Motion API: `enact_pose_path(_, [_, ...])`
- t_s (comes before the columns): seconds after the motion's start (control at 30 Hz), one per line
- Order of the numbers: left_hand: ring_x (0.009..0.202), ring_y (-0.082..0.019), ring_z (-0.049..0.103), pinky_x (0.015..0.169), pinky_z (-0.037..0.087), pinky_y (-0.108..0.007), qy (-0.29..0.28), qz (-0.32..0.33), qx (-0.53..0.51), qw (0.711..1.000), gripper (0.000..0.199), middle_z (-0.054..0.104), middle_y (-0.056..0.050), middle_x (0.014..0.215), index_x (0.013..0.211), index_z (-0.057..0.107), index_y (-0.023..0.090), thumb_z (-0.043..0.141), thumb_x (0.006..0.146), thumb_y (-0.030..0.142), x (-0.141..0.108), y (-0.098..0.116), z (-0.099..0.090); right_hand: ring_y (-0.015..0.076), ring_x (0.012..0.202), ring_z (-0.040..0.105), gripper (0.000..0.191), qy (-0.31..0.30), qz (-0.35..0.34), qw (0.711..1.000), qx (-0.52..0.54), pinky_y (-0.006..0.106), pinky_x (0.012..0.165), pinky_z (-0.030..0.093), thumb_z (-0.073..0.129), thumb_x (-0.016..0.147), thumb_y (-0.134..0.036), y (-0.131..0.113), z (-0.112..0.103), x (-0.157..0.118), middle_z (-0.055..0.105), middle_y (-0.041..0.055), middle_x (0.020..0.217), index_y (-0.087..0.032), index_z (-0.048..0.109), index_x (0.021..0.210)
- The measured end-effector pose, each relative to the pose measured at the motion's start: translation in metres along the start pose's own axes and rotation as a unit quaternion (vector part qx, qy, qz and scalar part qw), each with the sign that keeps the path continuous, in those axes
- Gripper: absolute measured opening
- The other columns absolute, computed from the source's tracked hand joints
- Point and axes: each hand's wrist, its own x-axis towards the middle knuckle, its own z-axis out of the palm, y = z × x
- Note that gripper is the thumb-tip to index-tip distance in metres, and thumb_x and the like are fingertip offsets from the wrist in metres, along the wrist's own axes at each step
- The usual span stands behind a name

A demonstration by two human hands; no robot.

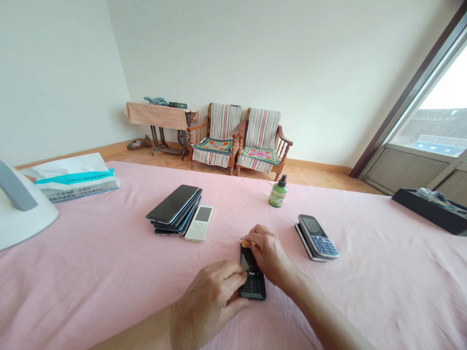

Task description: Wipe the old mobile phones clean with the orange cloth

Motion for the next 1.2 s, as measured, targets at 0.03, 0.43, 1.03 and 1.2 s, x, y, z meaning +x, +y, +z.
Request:
enact_pose_path(0.03, [0.088,-0.02,0.063,0.082,0.053,-0.031,-0.001,-0.002,0.0,1.0,0.024,0.066,-0.003,0.096,0.101,0.064,0.019,0.072,0.078,0.018,0.0,0.0,0.0,0.0161,0.076,0.057,0.031,-0.001,-0.001,1.0,0.001,0.026,0.068,0.045,0.044,0.079,0.003,0.0,0.0,0.0,0.059,0.0049,0.079,-0.014,0.07,0.079])
enact_pose_path(0.43, [0.09,-0.021,0.062,0.083,0.052,-0.032,-0.005,-0.003,-0.011,1.0,0.027,0.065,-0.004,0.098,0.103,0.064,0.019,0.073,0.077,0.017,0.0,-0.001,0.0,0.0147,0.074,0.058,0.03,-0.01,0.01,1.0,0.021,0.025,0.067,0.046,0.05,0.073,0.005,0.004,-0.005,-0.004,0.061,0.0035,0.079,-0.017,0.07,0.078])
enact_pose_path(1.03, [0.09,-0.021,0.063,0.083,0.053,-0.034,0.014,0.011,-0.006,1.0,0.027,0.066,-0.005,0.099,0.103,0.064,0.019,0.072,0.078,0.019,0.0,-0.002,0.0,0.014,0.072,0.058,0.033,-0.013,0.062,0.995,0.075,0.023,0.063,0.044,0.044,0.069,0.006,-0.004,-0.009,-0.046,0.057,0.0015,0.08,-0.019,0.063,0.078])
enact_pose_path(1.2, [0.091,-0.021,0.062,0.084,0.053,-0.034,0.004,-0.003,-0.017,1.0,0.031,0.065,-0.004,0.1,0.102,0.063,0.019,0.075,0.074,0.014,0.001,-0.001,0.0,0.0138,0.074,0.057,0.035,-0.015,0.06,0.994,0.092,0.022,0.065,0.043,0.044,0.065,0.008,-0.011,-0.008,-0.068,0.056,0.0013,0.082,-0.02,0.06,0.078])
